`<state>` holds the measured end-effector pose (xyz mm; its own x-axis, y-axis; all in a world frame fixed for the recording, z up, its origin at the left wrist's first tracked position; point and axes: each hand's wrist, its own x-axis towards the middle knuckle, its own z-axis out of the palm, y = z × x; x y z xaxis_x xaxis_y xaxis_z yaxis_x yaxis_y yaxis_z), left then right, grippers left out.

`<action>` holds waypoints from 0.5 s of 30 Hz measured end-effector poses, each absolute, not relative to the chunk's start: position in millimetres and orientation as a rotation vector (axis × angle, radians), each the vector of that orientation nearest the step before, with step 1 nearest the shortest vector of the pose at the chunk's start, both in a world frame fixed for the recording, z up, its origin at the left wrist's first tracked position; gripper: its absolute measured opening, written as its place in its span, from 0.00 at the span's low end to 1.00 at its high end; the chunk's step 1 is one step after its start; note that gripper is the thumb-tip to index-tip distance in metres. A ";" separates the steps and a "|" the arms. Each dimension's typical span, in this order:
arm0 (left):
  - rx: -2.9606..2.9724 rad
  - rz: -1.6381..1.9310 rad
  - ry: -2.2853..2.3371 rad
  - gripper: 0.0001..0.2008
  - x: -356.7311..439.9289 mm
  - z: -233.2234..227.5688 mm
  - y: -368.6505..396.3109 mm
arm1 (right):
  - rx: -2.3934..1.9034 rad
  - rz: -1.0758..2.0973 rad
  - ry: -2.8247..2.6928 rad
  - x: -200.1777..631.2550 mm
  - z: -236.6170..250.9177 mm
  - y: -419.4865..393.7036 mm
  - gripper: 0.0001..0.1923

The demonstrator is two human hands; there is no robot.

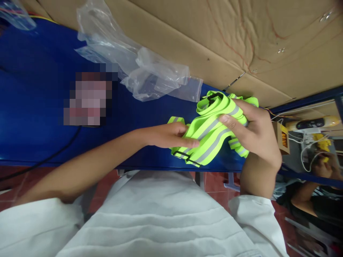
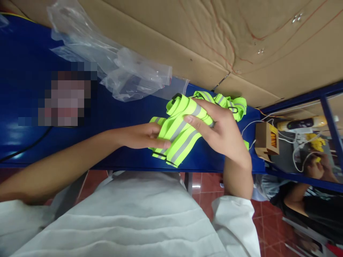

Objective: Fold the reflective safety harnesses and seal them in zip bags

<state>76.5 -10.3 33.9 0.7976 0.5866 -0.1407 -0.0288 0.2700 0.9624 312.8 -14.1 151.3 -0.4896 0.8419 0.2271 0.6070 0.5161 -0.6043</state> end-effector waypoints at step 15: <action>0.848 0.462 0.305 0.20 97.9 26.5 -25.1 | -1.160 0.680 -2.294 299.7 134.5 -1.9 0.22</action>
